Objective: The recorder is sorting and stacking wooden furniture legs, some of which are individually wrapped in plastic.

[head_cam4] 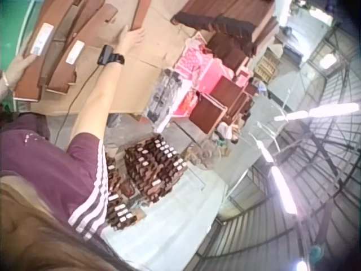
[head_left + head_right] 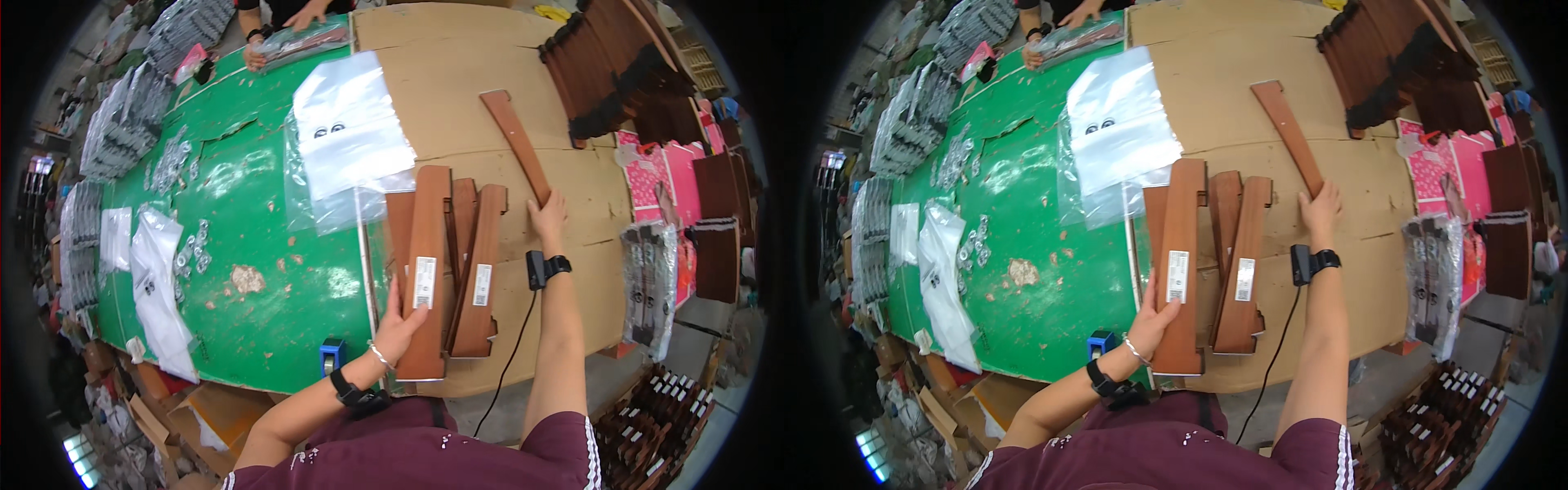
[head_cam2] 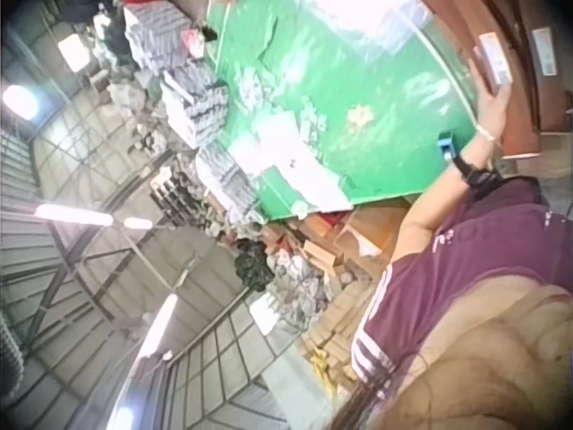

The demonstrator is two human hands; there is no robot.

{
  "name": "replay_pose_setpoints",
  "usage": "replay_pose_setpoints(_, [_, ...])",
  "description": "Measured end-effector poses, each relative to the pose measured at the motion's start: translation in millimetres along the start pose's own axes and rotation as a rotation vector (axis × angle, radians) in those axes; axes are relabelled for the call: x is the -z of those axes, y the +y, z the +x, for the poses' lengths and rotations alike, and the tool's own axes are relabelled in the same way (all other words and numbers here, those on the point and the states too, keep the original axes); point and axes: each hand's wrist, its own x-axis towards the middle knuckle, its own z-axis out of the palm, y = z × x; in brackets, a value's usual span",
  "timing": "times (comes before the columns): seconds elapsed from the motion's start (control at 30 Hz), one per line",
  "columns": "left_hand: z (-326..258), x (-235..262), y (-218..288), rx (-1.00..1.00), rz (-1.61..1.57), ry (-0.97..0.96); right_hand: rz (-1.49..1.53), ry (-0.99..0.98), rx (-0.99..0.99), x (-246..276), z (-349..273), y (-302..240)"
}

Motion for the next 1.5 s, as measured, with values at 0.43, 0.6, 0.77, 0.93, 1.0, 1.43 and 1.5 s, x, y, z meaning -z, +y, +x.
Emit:
replay_pose_setpoints(0.43, [-2, -3, -7, 0.052, 0.098, -0.010, 0.458, 0.228, -0.076, 32, -84, 19])
replay_pose_setpoints(0.6, [-6, 0, 10, 0.080, -0.054, -0.034, 0.270, 0.110, -0.121, 59, -66, 45])
replay_pose_setpoints(0.77, [-1, 4, 7, 0.108, -0.118, -0.086, 0.184, 0.087, -0.086, 57, -101, 45])
replay_pose_setpoints(0.93, [-5, 8, 3, 0.131, -0.243, -0.073, 0.563, -0.094, 0.108, 85, -210, -22])
replay_pose_setpoints(1.0, [-8, 6, 2, 0.112, -0.257, -0.090, 0.843, -0.258, 0.080, 108, -248, -54])
replay_pose_setpoints(1.43, [-23, 21, -17, 0.003, -0.484, -0.082, 0.714, -0.434, 0.504, 143, -333, -111])
replay_pose_setpoints(1.5, [-26, 27, -21, -0.016, -0.399, -0.114, 0.768, -0.464, 0.466, 143, -333, -114])
